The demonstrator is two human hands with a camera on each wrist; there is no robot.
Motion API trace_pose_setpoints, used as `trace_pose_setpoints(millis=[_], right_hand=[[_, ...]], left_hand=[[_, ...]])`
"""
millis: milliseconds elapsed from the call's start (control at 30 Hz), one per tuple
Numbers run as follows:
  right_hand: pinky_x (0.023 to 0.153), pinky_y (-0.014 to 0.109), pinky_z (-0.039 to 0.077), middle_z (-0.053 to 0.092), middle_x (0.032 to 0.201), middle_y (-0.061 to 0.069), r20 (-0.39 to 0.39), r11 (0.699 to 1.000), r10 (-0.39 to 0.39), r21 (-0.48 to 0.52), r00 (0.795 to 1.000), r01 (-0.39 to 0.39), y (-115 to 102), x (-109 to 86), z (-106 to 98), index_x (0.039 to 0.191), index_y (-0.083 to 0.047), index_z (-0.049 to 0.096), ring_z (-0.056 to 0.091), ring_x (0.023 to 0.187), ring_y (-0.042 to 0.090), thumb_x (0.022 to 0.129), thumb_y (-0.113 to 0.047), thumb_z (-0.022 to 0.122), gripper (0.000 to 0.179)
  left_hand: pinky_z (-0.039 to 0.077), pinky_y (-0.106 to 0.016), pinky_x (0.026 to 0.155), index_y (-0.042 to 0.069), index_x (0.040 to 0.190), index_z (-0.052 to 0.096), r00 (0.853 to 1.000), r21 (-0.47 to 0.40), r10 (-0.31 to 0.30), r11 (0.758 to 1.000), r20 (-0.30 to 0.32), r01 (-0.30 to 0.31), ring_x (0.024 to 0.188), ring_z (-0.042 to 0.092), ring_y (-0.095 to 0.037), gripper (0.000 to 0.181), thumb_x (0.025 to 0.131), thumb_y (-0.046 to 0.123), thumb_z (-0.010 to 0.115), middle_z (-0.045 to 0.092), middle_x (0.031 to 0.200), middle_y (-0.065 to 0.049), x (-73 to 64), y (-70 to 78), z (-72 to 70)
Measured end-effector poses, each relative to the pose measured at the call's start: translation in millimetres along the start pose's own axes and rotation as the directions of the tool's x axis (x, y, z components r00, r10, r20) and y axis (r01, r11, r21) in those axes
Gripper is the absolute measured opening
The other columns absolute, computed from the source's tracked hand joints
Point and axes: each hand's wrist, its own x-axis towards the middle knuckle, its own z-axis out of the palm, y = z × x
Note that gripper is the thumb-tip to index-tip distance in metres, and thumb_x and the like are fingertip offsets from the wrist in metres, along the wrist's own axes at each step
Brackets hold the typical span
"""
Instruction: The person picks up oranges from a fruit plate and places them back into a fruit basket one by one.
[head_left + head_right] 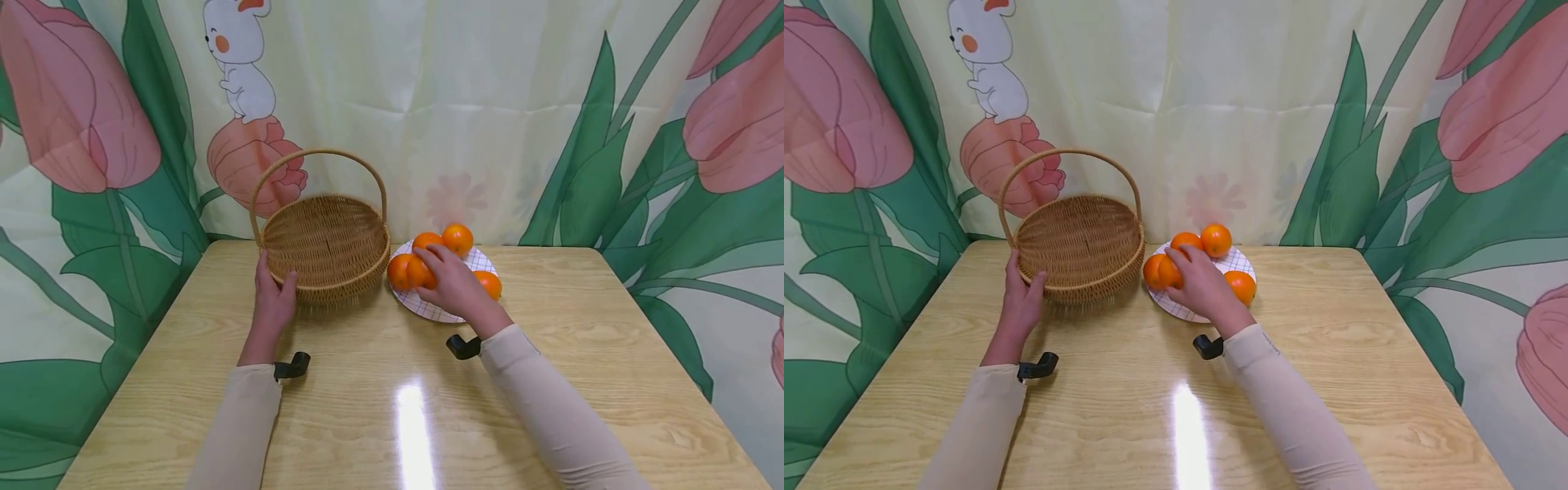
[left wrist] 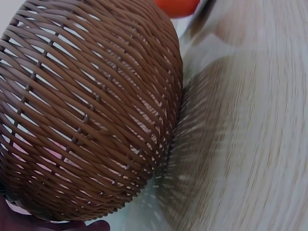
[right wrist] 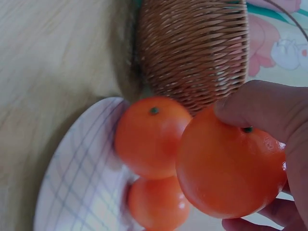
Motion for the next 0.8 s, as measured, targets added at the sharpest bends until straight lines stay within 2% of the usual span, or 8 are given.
trace_pose_setpoints(millis=[233,400,800], right_hand=[[0.102,0.05,0.044,0.044,0.143,0.014,-0.057,0.999,-0.031,0.021,0.998,0.032,-10.8,11.9,-4.6,0.144,-0.014,0.045,0.048,0.126,0.035,0.081,-0.028,0.074,0.07],[0.101,0.049,0.045,0.042,0.145,0.014,-0.084,0.999,-0.029,0.025,0.996,0.031,-17.6,17.8,-8.2,0.144,-0.016,0.045,0.049,0.125,0.035,0.083,-0.03,0.071,0.068],[0.098,0.046,0.049,0.043,0.144,0.013,-0.156,0.996,-0.042,0.07,0.987,0.053,-35.4,30.2,-15.7,0.143,-0.016,0.046,0.052,0.121,0.035,0.083,-0.029,0.072,0.067]], left_hand=[[0.021,-0.056,0.116,0.025,0.156,-0.005,1.0,-0.037,0.01,0.999,-0.018,-0.01,0.147,0.016,-0.036,0.077,0.099,0.038,0.045,0.002,0.162,-0.012,-0.7,-1.7,3.0],[0.021,-0.056,0.116,0.027,0.156,-0.005,1.0,-0.052,-0.001,0.999,-0.018,0.0,0.147,0.017,-0.037,0.076,0.099,0.037,0.045,0.002,0.162,-0.011,-0.9,-0.4,5.1],[0.019,-0.054,0.117,0.025,0.157,-0.002,0.999,-0.062,0.021,0.998,-0.048,-0.024,0.147,0.017,-0.036,0.076,0.099,0.033,0.047,0.005,0.162,-0.012,-2.9,-1.1,6.9]])
